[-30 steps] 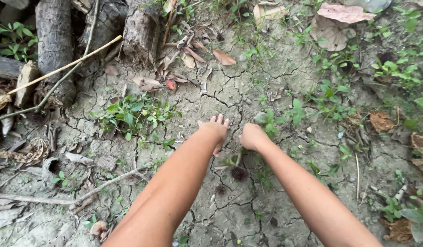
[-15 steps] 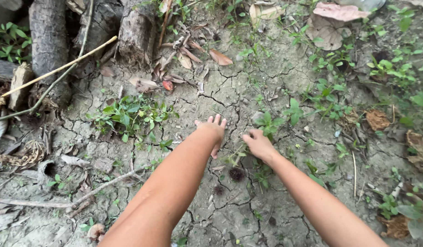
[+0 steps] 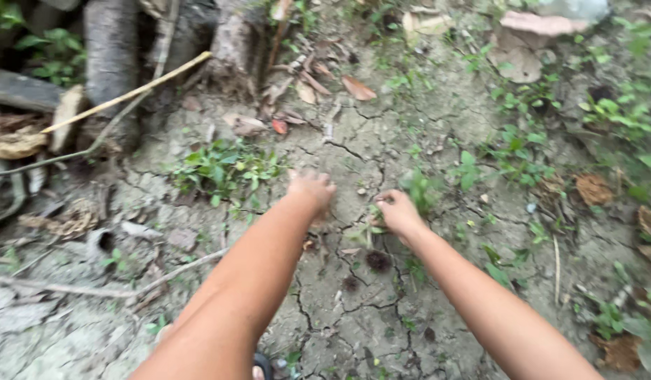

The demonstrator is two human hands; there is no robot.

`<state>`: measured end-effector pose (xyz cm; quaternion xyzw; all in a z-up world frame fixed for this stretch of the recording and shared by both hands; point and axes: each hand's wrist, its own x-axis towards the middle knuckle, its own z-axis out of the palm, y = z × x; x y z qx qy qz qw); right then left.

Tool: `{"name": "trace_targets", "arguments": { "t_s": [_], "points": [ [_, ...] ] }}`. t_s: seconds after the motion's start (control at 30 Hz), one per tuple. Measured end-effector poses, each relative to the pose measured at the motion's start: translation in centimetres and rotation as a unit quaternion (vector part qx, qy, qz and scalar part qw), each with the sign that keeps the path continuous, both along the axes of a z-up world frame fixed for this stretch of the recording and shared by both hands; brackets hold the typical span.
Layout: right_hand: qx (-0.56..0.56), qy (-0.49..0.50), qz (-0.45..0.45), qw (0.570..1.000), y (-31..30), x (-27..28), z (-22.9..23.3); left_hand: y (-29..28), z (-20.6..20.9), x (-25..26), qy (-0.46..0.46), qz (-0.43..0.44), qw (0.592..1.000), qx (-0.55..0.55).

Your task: The person pulls weeds and small plants from dry, cracked ground by hand, gathering the vegetation into a pile.

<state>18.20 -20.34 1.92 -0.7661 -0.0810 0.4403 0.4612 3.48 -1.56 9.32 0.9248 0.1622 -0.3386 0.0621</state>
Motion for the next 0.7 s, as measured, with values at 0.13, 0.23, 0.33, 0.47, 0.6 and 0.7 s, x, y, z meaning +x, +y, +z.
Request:
{"name": "trace_targets", "arguments": {
  "t_s": [0.13,0.23,0.33,0.47,0.6,0.7],
  "points": [
    [0.022,-0.061,0.103,0.993,7.3,-5.1,0.8,6.3,0.3,-6.6,0.076,0.053,0.985,0.146],
    [0.039,-0.229,0.221,0.947,13.2,-8.9,5.4,9.7,2.6,-10.7,0.063,0.157,0.962,0.215],
    [0.185,0.152,0.148,0.959,16.4,-10.2,10.9,11.2,5.0,-12.6,0.070,0.203,0.945,0.247],
    [0.139,-0.240,0.262,0.924,14.3,-8.3,10.5,10.8,5.3,-11.6,0.041,0.191,0.933,0.303],
    [-0.061,-0.554,0.357,0.750,6.6,-4.7,5.4,7.5,2.3,-5.7,-0.058,0.126,0.948,0.287],
    [-0.046,-0.602,0.341,0.721,-0.5,-0.3,3.4,2.3,-0.8,-0.3,-0.092,0.064,0.976,0.186]
  ]
}}
